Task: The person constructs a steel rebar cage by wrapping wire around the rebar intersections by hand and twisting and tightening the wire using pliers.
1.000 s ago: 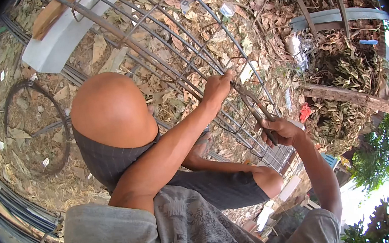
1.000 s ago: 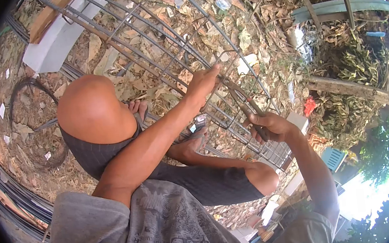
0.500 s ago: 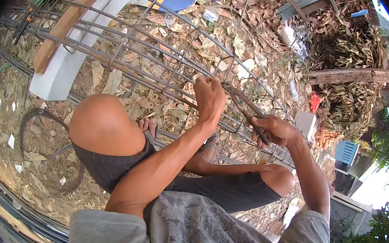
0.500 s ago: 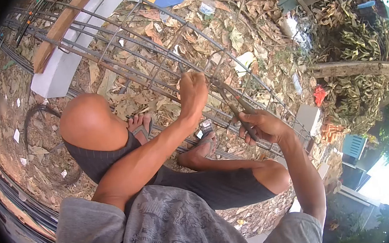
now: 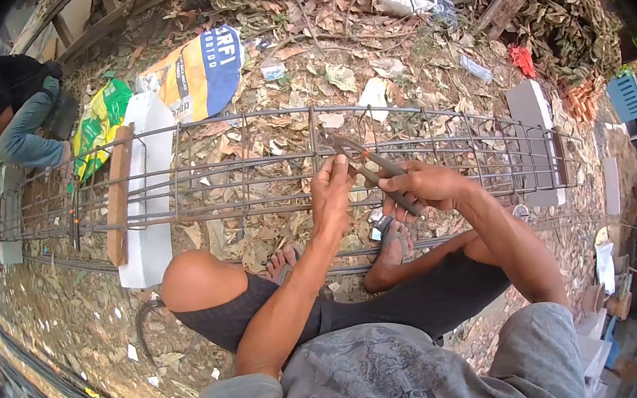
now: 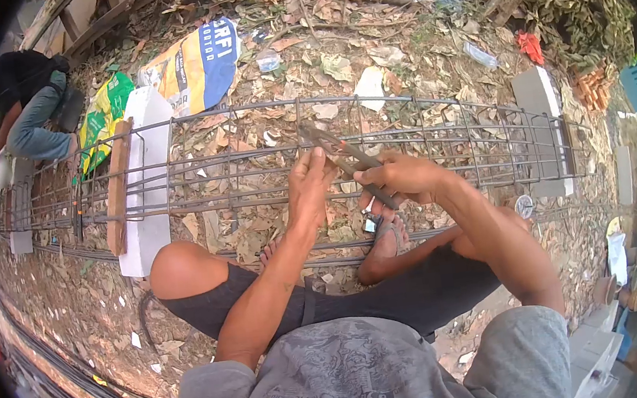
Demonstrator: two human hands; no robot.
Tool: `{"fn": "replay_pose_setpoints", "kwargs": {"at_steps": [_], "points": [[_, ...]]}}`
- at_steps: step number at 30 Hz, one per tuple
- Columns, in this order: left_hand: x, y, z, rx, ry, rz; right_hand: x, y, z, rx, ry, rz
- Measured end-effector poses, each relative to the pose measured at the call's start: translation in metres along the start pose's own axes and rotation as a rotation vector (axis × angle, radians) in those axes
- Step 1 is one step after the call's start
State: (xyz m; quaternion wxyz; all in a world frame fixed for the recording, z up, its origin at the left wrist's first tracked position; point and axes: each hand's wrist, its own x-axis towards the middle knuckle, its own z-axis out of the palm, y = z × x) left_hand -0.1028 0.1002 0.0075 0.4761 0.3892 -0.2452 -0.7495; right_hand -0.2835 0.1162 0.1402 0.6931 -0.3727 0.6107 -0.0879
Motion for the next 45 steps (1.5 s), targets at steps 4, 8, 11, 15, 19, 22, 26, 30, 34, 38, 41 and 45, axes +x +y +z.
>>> {"fn": "replay_pose_setpoints", "kwargs": {"at_steps": [4,8,11,15,19,22,26,30,34,38,41,45], "points": [[-0.008,0.024,0.0,0.366,0.009,0.125,-0.017,0.032,0.001,0.232,0.038,-0.171],[-0.012,0.088,-0.001,0.321,0.087,0.264,-0.015,0.072,0.003,0.255,0.33,-0.471],[-0.017,0.14,-0.007,0.415,0.147,0.29,-0.036,0.065,0.003,0.107,0.553,-0.772],[-0.018,0.149,-0.009,0.485,0.17,0.231,-0.058,0.043,0.014,0.31,0.686,-0.853],[-0.01,0.118,-0.011,0.567,0.193,0.194,-0.018,0.053,0.04,0.202,0.887,-0.806],[-0.008,0.096,-0.019,0.538,0.173,0.085,0.028,0.072,0.051,0.086,0.923,-0.797],[-0.013,0.08,-0.027,0.409,0.086,-0.084,0.046,0.083,0.062,0.017,0.902,-0.654],[-0.017,0.075,-0.029,0.346,0.068,-0.14,0.053,0.08,0.068,-0.051,0.924,-0.649],[-0.018,0.076,-0.029,0.314,0.054,-0.164,0.055,0.076,0.077,-0.21,1.092,-0.796],[-0.03,0.065,-0.019,0.388,-0.116,-0.042,0.038,0.066,0.074,-0.31,1.034,-0.875],[-0.063,0.045,0.009,0.602,-0.255,0.122,0.029,0.065,0.068,0.29,0.499,-0.626],[-0.09,0.006,0.022,0.727,-0.115,0.489,0.028,0.073,0.075,0.511,0.428,-0.644]]}}
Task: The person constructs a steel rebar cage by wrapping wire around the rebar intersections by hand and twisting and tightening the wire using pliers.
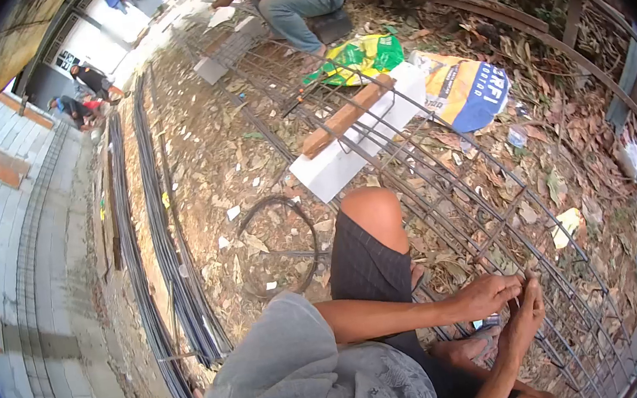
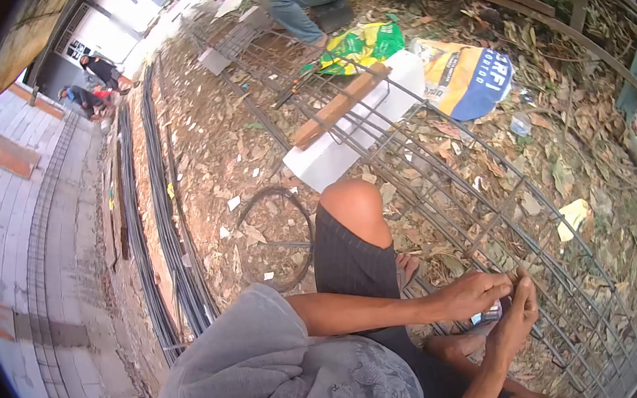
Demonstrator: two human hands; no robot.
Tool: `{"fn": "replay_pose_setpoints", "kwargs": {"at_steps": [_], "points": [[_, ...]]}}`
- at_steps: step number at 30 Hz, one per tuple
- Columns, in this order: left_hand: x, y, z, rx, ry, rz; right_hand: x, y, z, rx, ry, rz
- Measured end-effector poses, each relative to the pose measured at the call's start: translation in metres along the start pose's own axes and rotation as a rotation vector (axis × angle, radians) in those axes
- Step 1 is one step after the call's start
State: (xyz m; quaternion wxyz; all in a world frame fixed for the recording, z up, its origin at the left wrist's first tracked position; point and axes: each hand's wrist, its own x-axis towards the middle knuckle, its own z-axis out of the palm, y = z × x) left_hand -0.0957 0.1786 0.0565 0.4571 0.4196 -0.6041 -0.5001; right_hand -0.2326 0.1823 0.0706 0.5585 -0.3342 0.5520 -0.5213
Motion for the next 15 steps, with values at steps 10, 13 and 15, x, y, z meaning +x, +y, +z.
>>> {"fn": "replay_pose_setpoints", "kwargs": {"at_steps": [10,13,15], "points": [[-0.008,-0.016,0.018,-0.119,-0.044,-0.135,0.001,0.02,-0.01,-0.328,0.033,-0.156],[-0.009,-0.02,0.015,-0.03,-0.138,-0.269,0.0,0.006,-0.006,-0.333,0.09,-0.17],[-0.016,-0.02,0.013,-0.081,-0.146,-0.236,-0.001,-0.003,-0.001,-0.254,0.142,-0.203]]}}
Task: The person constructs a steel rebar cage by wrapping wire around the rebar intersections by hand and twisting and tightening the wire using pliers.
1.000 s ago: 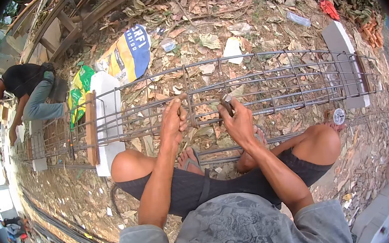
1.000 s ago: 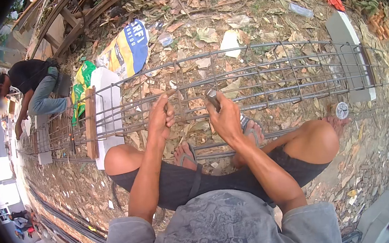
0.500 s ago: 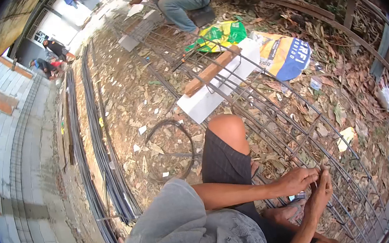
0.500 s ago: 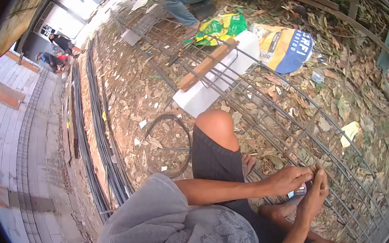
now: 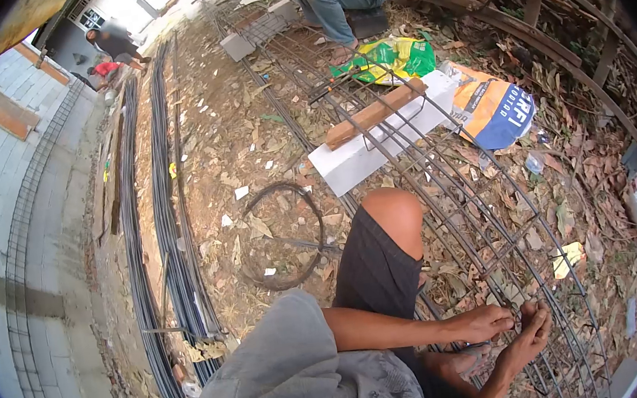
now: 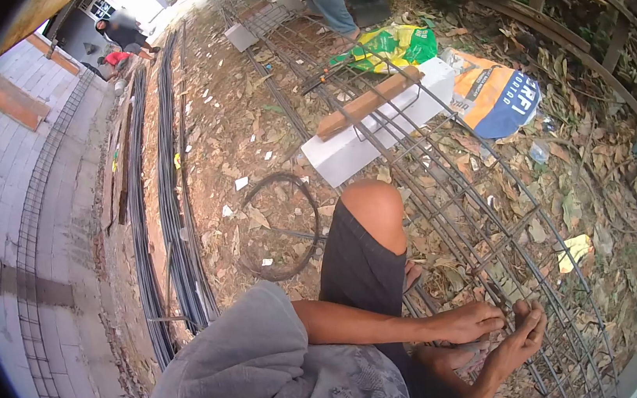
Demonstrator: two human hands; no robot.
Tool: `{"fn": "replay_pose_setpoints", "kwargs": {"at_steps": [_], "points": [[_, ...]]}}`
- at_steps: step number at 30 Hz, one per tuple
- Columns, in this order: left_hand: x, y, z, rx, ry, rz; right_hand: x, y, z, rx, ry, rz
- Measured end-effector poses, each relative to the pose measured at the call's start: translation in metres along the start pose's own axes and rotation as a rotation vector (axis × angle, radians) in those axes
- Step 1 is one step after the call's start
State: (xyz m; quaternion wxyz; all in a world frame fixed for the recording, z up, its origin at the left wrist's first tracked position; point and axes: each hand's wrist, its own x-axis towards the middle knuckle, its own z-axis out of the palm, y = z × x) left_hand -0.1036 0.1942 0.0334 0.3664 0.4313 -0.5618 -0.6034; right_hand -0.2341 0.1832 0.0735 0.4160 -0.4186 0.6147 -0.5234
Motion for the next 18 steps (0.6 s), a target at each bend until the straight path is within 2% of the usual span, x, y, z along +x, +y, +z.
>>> {"fn": "replay_pose_setpoints", "kwargs": {"at_steps": [2,5,6,7,9,10,11,13,15,18], "points": [[-0.007,0.005,-0.01,-0.094,-0.115,-0.101,0.002,0.007,-0.006,0.093,-0.032,0.038],[-0.005,-0.01,-0.006,-0.119,-0.189,-0.041,-0.003,0.012,0.0,0.399,-0.072,0.166],[-0.003,-0.021,-0.006,-0.122,-0.209,-0.009,-0.004,0.01,-0.001,0.374,-0.099,0.183],[-0.006,-0.002,-0.012,0.002,-0.246,-0.048,-0.006,0.01,-0.006,0.346,-0.123,0.197],[-0.007,0.018,-0.023,-0.052,-0.322,-0.181,-0.007,0.001,-0.007,0.328,-0.15,0.207],[-0.006,0.021,-0.026,-0.084,-0.36,-0.248,-0.003,-0.001,-0.006,0.323,-0.087,0.17],[-0.005,0.008,-0.021,-0.263,-0.343,-0.191,0.001,-0.001,-0.005,0.316,-0.021,0.132],[-0.01,0.005,-0.028,-0.258,-0.379,-0.188,0.011,-0.008,-0.009,0.345,0.086,0.126],[-0.014,0.004,-0.03,-0.352,-0.416,-0.251,0.012,-0.014,-0.007,0.367,0.078,0.192],[-0.007,-0.007,-0.025,-0.337,-0.343,-0.196,-0.003,-0.026,0.005,0.415,-0.044,0.311]]}}
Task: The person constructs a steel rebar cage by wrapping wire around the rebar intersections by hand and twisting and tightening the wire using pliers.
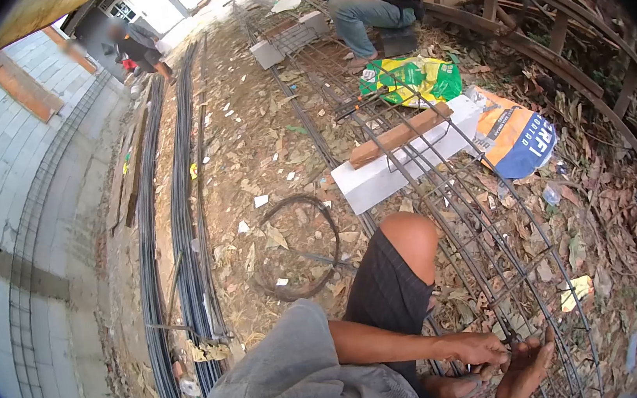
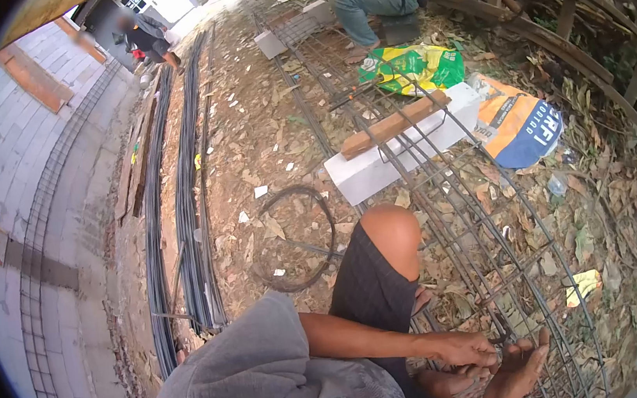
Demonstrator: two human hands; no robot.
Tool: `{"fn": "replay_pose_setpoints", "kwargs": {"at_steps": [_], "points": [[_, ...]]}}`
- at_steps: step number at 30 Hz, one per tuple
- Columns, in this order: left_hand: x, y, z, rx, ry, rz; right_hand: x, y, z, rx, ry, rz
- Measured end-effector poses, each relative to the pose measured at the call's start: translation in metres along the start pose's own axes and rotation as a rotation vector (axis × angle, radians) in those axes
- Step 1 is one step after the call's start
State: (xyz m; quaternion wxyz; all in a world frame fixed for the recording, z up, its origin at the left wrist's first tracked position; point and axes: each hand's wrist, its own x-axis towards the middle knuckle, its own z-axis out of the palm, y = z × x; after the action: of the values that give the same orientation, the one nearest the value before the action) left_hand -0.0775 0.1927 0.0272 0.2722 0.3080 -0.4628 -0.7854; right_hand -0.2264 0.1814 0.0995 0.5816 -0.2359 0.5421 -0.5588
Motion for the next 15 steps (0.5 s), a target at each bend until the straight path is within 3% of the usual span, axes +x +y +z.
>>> {"fn": "replay_pose_setpoints", "kwargs": {"at_steps": [3,6,9,12,15], "points": [[0.001,0.004,-0.003,-0.068,0.036,-0.054,-0.005,0.007,0.009,-0.038,-0.025,0.037],[-0.007,0.029,0.004,0.198,0.157,0.008,0.015,0.017,-0.015,-0.047,-0.037,-0.074],[0.004,0.008,0.006,0.18,0.107,0.11,0.008,0.007,-0.011,-0.03,0.03,-0.065],[0.002,0.008,0.014,-0.375,-0.028,-0.121,0.003,-0.001,-0.014,0.034,-0.027,-0.047],[0.006,0.0,0.02,-0.437,-0.037,-0.102,0.001,-0.009,-0.018,0.104,-0.065,-0.031]]}}
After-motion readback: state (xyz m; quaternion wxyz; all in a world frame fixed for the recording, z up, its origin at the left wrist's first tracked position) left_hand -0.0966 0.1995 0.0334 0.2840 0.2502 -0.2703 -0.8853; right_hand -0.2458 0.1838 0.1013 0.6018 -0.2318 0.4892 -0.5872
